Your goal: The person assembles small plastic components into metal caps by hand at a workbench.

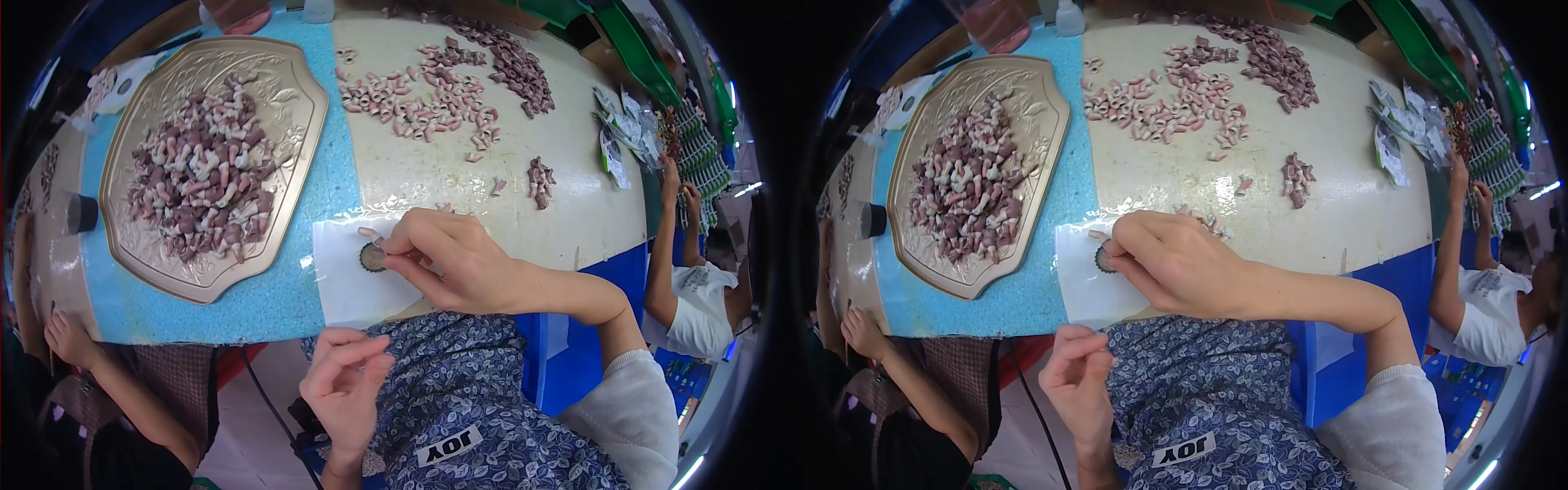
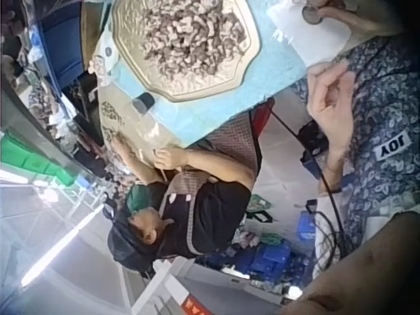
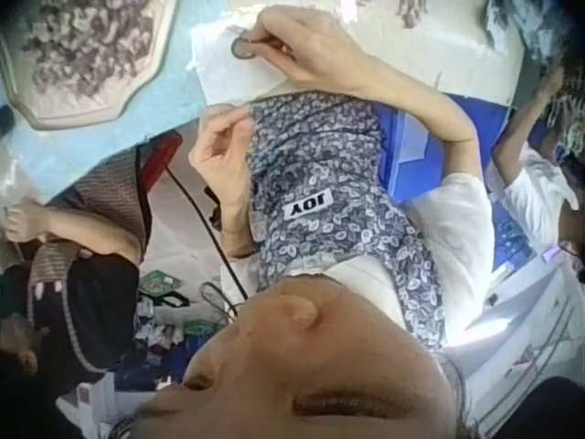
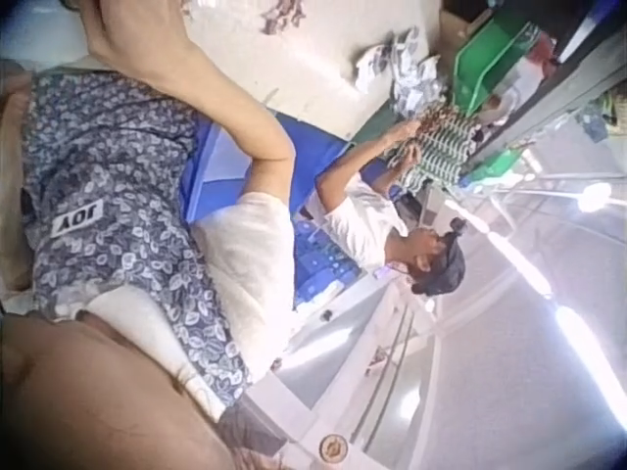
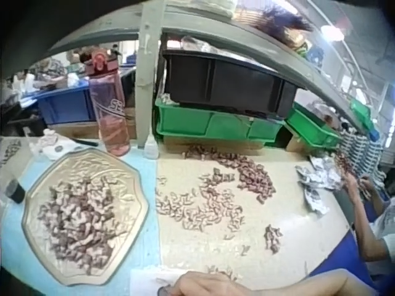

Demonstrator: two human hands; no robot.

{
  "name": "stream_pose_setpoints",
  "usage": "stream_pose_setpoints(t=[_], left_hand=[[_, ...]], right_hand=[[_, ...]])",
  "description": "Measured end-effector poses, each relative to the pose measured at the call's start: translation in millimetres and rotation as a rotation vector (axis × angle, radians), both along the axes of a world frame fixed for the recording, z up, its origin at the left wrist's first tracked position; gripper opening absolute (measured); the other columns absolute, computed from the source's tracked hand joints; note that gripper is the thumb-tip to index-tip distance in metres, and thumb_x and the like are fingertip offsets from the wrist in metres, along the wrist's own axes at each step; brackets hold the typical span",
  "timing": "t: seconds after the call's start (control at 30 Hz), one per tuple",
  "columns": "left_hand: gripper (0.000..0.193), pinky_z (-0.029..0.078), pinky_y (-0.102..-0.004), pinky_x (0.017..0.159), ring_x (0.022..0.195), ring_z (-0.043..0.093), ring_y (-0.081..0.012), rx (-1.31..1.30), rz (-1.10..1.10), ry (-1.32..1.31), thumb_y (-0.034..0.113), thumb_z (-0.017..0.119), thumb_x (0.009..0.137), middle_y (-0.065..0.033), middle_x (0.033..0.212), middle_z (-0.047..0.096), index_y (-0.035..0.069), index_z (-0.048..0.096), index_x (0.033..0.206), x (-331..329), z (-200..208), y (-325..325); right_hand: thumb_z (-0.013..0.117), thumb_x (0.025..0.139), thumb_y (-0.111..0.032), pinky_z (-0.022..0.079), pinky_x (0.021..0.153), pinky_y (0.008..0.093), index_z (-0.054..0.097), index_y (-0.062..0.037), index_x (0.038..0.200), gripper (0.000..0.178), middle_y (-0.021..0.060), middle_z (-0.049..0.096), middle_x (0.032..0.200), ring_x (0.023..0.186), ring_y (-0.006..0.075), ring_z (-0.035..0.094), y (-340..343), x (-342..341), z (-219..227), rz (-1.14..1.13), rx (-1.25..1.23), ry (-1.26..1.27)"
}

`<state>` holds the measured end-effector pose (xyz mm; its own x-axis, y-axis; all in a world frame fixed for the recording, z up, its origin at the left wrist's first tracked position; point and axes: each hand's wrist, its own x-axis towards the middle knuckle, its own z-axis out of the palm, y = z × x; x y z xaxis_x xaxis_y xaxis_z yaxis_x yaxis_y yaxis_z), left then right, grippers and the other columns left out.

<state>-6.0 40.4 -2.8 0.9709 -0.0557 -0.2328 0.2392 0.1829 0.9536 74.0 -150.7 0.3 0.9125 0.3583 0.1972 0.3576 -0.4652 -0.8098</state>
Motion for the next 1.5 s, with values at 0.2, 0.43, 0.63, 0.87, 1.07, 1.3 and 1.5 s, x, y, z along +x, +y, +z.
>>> stream_pose_setpoints(t=[0.2, 0.43, 0.63, 0.87, 1.07, 1.3, 1.5], left_hand=[[0.013, 0.049, -0.0191, 0.065, 0.072, 0.059, -0.0093, -0.178, 0.088, 0.118, -0.007, 0.068, 0.079, -0.0104, 0.098, 0.061, -0.005, 0.064, 0.091, 13, -7, 10], [0.022, 0.052, -0.0229, 0.07, 0.078, 0.061, -0.013, -0.193, 0.141, 0.082, -0.01, 0.061, 0.082, -0.0123, 0.098, 0.061, -0.008, 0.062, 0.104, 22, -9, 11], [0.021, 0.054, -0.0256, 0.075, 0.086, 0.063, -0.0159, 0.007, 0.111, -0.011, -0.012, 0.058, 0.082, -0.0133, 0.1, 0.06, -0.009, 0.062, 0.103, 27, -9, 9], [0.022, 0.054, -0.0245, 0.077, 0.088, 0.064, -0.0159, 0.067, 0.13, -0.12, -0.015, 0.059, 0.081, -0.0131, 0.098, 0.061, -0.009, 0.062, 0.102, 38, -14, -3], [0.02, 0.054, -0.0269, 0.08, 0.091, 0.064, -0.0176, -0.154, 0.103, -0.048, -0.014, 0.059, 0.082, -0.0155, 0.099, 0.064, -0.01, 0.059, 0.102, 37, -18, -12], [0.018, 0.054, -0.0275, 0.081, 0.09, 0.065, -0.0191, -0.158, 0.143, -0.189, -0.014, 0.059, 0.082, -0.0185, 0.101, 0.064, -0.01, 0.059, 0.1, 34, -17, -16], [0.02, 0.054, -0.028, 0.076, 0.085, 0.066, -0.0198, -0.023, 0.165, -0.307, -0.016, 0.062, 0.078, -0.0186, 0.096, 0.066, -0.008, 0.062, 0.096, 32, -17, -18]], right_hand=[[0.061, 0.077, 0.0, 0.049, 0.061, 0.0404, 0.05, 0.0008, 0.085, 0.013, 0.0127, 0.056, 0.076, 0.072, 0.0328, 0.06, 5, 7, 0, 0.118, -0.152, -0.098], [0.057, 0.071, 0.0, 0.05, 0.061, 0.0404, 0.049, 0.0019, 0.084, 0.016, 0.0151, 0.055, 0.077, 0.074, 0.0335, 0.06, 11, 14, 9, 0.211, -0.341, -0.092], [0.057, 0.07, 0.0, 0.05, 0.06, 0.0406, 0.048, 0.0017, 0.083, 0.016, 0.0154, 0.054, 0.076, 0.073, 0.0335, 0.06, 13, 15, 14, 0.229, -0.415, -0.066], [0.065, 0.075, 0.002, 0.045, 0.053, 0.0372, 0.051, 0.0023, 0.078, 0.015, 0.0137, 0.054, 0.069, 0.06, 0.0306, 0.057, 13, 8, 37, 0.12, -0.173, 0.041], [0.071, 0.07, 0.005, 0.044, 0.049, 0.0338, 0.055, 0.0034, 0.079, 0.018, 0.0104, 0.054, 0.067, 0.055, 0.0256, 0.056, 12, -5, 44, 0.087, -0.035, -0.087], [0.071, 0.07, 0.004, 0.044, 0.051, 0.034, 0.055, 0.0032, 0.079, 0.019, 0.012, 0.055, 0.07, 0.058, 0.0266, 0.056, 16, -8, 47, 0.109, 0.034, -0.07], [0.075, 0.07, 0.006, 0.049, 0.055, 0.0314, 0.053, 0.0014, 0.076, 0.023, 0.014, 0.061, 0.073, 0.065, 0.0259, 0.063, 15, -8, 55, 0.162, -0.054, -0.048]])
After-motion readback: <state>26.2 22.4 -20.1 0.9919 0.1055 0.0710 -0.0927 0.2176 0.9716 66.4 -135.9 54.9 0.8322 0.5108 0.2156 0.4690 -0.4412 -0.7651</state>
